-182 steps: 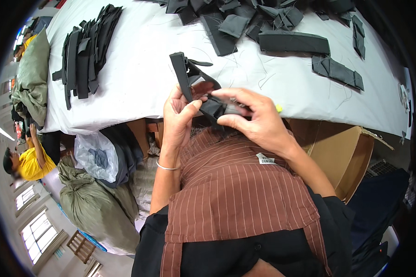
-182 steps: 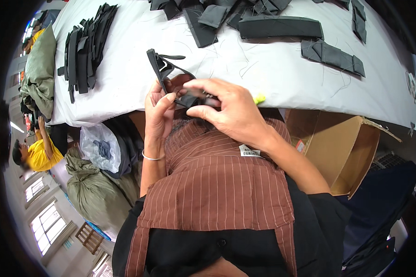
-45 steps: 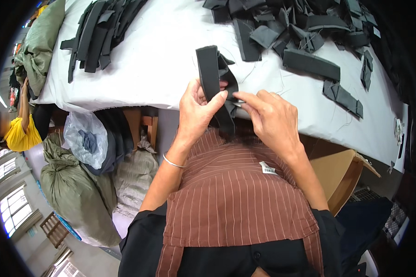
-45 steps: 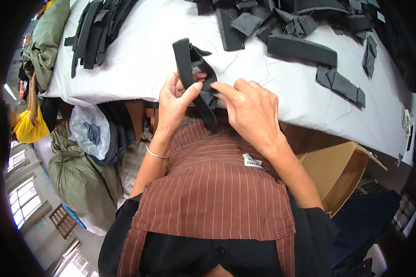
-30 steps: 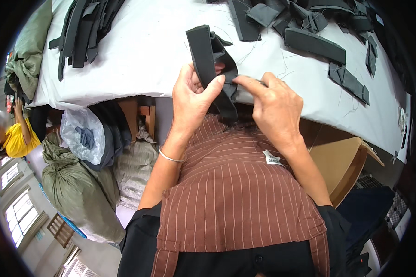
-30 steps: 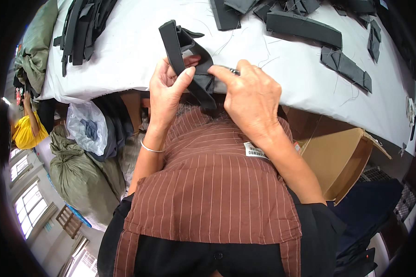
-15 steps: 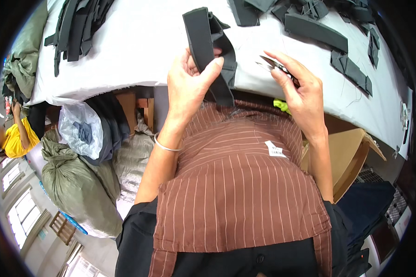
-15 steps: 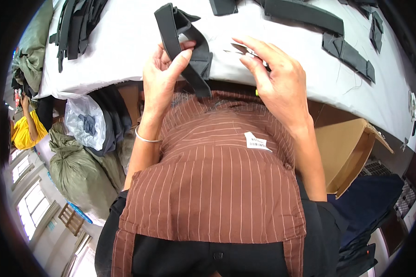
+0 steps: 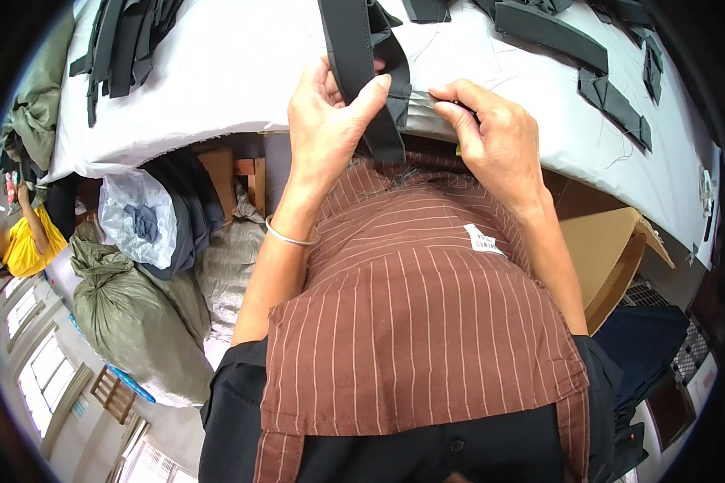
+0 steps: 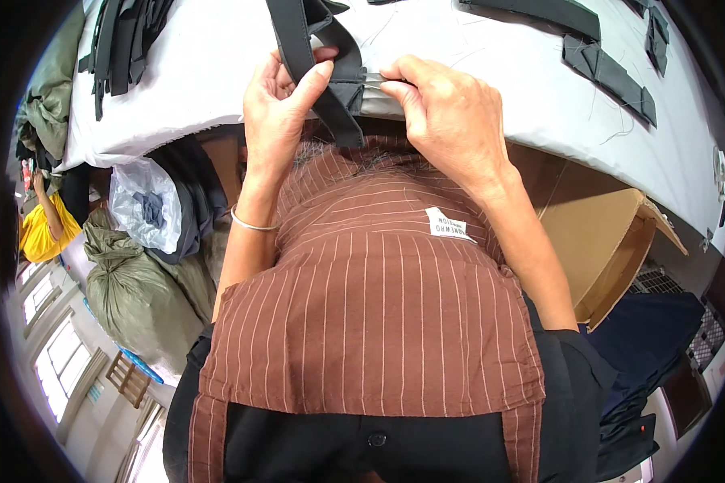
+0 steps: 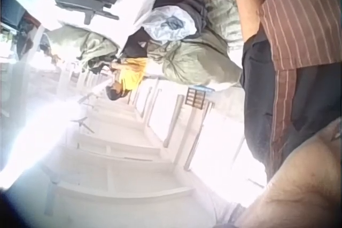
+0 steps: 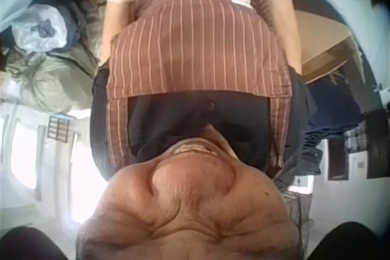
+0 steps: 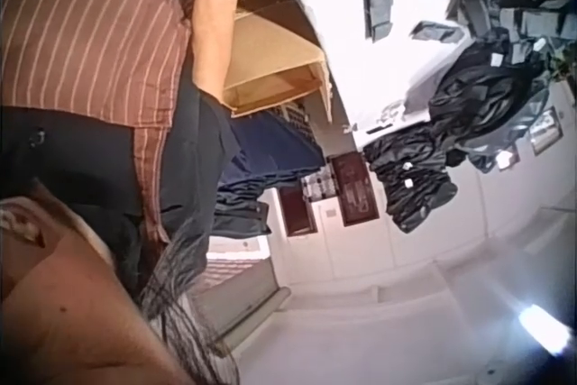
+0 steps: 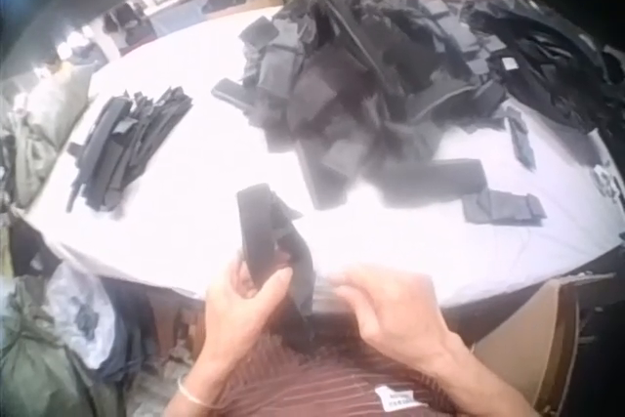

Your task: The recorder is inspecting and trimming loose threads from black fabric garment components at a workstation.

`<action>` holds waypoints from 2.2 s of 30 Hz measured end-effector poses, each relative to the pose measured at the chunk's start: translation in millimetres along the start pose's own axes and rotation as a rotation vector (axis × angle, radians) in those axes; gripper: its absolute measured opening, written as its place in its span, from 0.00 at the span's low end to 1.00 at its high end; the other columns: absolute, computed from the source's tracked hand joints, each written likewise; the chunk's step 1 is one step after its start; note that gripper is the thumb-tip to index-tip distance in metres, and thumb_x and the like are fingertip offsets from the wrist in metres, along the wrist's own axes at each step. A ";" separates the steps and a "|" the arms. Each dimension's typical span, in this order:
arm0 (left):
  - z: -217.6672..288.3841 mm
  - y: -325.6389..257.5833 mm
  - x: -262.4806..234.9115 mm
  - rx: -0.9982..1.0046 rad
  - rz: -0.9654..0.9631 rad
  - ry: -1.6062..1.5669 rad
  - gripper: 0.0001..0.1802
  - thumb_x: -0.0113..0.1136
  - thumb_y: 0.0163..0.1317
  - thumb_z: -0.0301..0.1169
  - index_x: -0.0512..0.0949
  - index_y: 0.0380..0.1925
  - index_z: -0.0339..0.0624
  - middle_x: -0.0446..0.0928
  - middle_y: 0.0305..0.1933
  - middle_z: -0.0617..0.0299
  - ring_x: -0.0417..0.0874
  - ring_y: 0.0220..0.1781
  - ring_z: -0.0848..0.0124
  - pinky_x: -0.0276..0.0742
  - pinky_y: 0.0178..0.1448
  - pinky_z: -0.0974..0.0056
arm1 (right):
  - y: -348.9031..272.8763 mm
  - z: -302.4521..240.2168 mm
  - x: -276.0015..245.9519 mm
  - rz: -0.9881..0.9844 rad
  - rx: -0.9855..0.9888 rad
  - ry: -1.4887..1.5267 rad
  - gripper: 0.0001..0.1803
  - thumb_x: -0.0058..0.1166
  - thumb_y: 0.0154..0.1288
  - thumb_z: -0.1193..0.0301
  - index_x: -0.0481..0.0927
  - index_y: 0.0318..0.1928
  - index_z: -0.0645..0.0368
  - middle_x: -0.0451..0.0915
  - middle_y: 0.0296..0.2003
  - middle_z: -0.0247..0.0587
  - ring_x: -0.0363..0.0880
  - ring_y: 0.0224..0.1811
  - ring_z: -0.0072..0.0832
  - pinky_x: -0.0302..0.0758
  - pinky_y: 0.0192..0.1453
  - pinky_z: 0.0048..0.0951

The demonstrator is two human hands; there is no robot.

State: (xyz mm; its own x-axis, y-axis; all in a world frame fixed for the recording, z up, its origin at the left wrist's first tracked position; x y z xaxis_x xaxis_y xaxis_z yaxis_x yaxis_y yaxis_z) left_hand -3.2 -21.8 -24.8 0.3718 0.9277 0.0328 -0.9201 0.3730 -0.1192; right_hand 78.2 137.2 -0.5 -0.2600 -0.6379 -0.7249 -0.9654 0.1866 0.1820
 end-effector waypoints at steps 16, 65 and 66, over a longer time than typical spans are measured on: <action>8.0 -4.2 1.6 -0.002 0.023 0.004 0.21 0.65 0.57 0.26 0.70 0.49 0.32 0.79 0.44 0.57 0.79 0.41 0.78 0.77 0.44 0.75 | -1.5 5.0 4.1 0.016 -0.024 0.005 0.03 0.55 0.60 0.70 0.80 0.32 0.55 0.81 0.26 0.34 0.80 0.26 0.34 0.72 0.27 0.32; 15.4 7.5 -22.0 -0.330 -0.124 -0.310 0.24 0.57 0.60 0.28 0.67 0.55 0.31 0.77 0.47 0.54 0.78 0.49 0.69 0.77 0.45 0.70 | 21.9 26.3 -15.8 0.234 -0.011 0.049 0.18 0.63 0.54 0.66 0.80 0.47 0.51 0.79 0.46 0.36 0.80 0.31 0.36 0.76 0.34 0.32; 16.3 8.3 -23.8 -0.383 -0.144 -0.440 0.25 0.56 0.60 0.31 0.67 0.55 0.31 0.76 0.47 0.53 0.78 0.50 0.66 0.77 0.44 0.68 | 24.1 26.9 -13.3 0.243 -0.022 0.058 0.18 0.63 0.54 0.66 0.80 0.47 0.51 0.79 0.46 0.36 0.80 0.31 0.36 0.76 0.34 0.32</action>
State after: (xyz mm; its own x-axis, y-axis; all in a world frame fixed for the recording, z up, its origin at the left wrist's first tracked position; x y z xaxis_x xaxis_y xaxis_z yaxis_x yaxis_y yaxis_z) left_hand -21.7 -40.6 -10.3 0.3287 0.8172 0.4735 -0.7237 0.5400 -0.4297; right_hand 59.0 170.3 -4.4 -0.4848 -0.6183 -0.6187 -0.8743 0.3240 0.3614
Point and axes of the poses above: each hand's wrist, its own y-axis towards the middle knuckle, its own x-axis out of the palm, z = x × y, the point moved 4 cm from there along y, towards the middle knuckle
